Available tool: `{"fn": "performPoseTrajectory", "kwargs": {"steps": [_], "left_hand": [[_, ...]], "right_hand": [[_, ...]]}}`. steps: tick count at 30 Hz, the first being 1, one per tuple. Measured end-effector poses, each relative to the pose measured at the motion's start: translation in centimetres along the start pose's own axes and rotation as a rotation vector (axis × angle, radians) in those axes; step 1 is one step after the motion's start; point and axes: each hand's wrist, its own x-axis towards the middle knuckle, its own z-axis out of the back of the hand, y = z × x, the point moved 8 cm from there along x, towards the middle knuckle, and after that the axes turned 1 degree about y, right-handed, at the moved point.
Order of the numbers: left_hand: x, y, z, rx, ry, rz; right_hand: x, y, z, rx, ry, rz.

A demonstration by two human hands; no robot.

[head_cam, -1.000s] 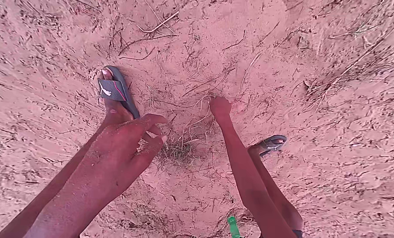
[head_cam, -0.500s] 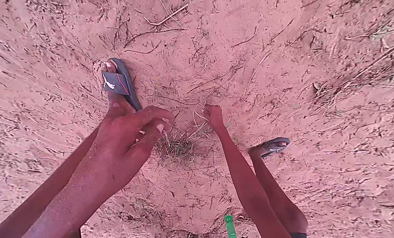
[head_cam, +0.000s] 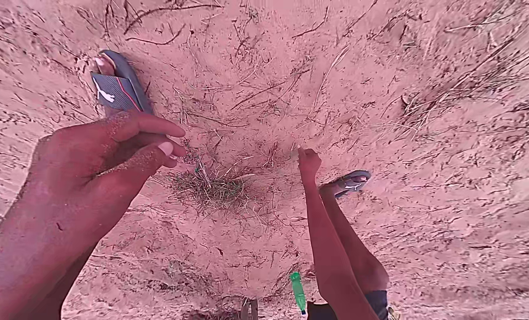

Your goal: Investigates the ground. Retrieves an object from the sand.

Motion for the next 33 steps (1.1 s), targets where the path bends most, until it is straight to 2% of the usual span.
{"fn": "performPoseTrajectory", "kwargs": {"steps": [3, 7, 10, 12, 14, 16, 18, 19, 21, 23, 25, 28, 31, 33], "left_hand": [[-0.1, -0.1, -0.1, -0.002, 0.013, 0.006], [0.1, 0.7, -0.2, -0.005, 0.049, -0.039], [0.1, 0.6, -0.3, -0.003, 0.053, -0.034], [0.0, 0.5, -0.3, -0.012, 0.06, -0.04], [0.1, 0.7, -0.3, -0.032, 0.065, -0.054], [0.1, 1.2, -0.2, -0.05, 0.067, -0.08], [-0.1, 1.6, -0.2, -0.044, 0.072, -0.098], [-0.2, 1.6, -0.2, -0.018, 0.079, -0.097], [-0.2, 1.3, -0.1, 0.021, 0.071, -0.091], [-0.3, 1.0, 0.1, 0.02, 0.055, -0.083], [-0.3, 0.9, 0.2, 0.015, 0.053, -0.085], [-0.7, 1.1, 0.2, 0.023, 0.053, -0.095], [-0.8, 0.8, 0.2, 0.018, 0.048, -0.094], [-1.0, 1.1, 0.0, 0.033, 0.067, -0.091]], "right_hand": [[2.6, 2.1, -2.4, -0.249, 0.167, 0.093], [3.2, 1.6, -3.3, -0.139, 0.184, 0.006], [2.6, 1.4, -3.6, -0.103, 0.152, 0.027], [2.5, 1.0, -4.0, 0.075, 0.14, 0.042], [2.8, 0.9, -4.4, 0.325, 0.157, -0.057], [3.0, 1.5, -4.4, 0.448, 0.156, -0.171], [3.2, 1.8, -3.6, 0.393, 0.081, -0.23], [3.3, 2.2, -2.9, 0.264, 0.035, -0.221], [3.4, 3.6, -1.3, -0.075, -0.016, -0.107], [3.5, 5.2, -0.9, -0.235, -0.026, 0.12], [4.6, 5.8, -1.2, -0.147, 0.003, 0.294], [4.7, 4.7, -2.3, 0.044, 0.15, 0.361], [-1.3, 6.2, -4.7, -0.143, 0.363, 0.67], [-10.0, 4.5, -8.2, -0.327, 0.741, 0.839]]}}
